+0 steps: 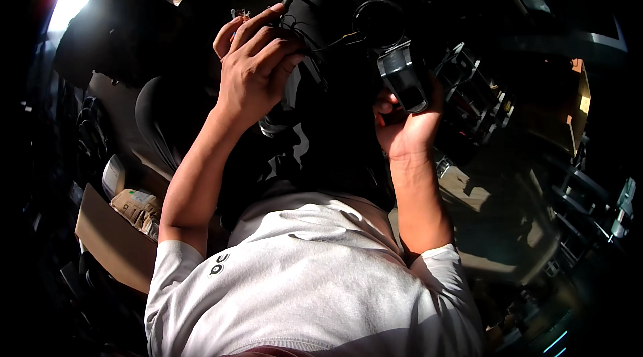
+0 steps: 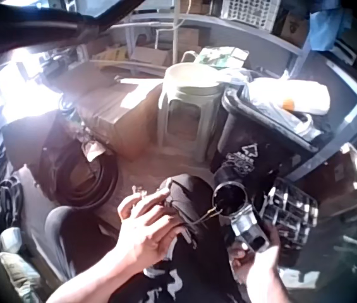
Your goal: The person uses a power drill and a screwdriver to remove screws from a black plastic housing, then pulls out and examines a bundle of wires and connectors before using a screwdriver and pliers to manipulate components within the housing.
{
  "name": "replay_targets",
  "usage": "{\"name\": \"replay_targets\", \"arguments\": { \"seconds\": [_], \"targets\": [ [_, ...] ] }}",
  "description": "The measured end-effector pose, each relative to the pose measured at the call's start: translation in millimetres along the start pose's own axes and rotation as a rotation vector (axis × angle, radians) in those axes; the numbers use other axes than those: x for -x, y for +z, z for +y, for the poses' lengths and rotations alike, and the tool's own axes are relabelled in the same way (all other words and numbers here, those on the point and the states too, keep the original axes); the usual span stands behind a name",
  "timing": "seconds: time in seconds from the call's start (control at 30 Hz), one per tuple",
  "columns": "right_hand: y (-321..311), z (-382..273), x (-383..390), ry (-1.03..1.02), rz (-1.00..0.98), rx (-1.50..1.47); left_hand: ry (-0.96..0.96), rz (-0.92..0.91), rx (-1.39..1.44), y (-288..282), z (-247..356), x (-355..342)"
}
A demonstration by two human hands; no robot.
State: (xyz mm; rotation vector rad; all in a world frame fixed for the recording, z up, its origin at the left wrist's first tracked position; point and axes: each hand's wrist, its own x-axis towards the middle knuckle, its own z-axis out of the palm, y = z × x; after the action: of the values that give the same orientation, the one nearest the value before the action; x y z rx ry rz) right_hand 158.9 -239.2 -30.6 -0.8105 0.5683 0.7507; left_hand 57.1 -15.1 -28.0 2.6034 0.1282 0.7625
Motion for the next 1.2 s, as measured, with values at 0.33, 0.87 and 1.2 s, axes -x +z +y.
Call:
{"name": "replay_targets", "arguments": {
  "seconds": [0.33, 0.87, 1.2],
  "targets": [
    [3, 4, 3, 0.076, -0.081, -0.059, -0.003, 0.015, 0.031, -8, 0, 6],
    [-11, 2, 1, 0.105, -0.223, -0.092, -0.002, 0.041, 0.047, -7, -2, 6],
    [-9, 4, 3, 0.105, -0.193, -0.119, -0.005, 0.044, 0.071, -6, -5, 8]
  ]
}}
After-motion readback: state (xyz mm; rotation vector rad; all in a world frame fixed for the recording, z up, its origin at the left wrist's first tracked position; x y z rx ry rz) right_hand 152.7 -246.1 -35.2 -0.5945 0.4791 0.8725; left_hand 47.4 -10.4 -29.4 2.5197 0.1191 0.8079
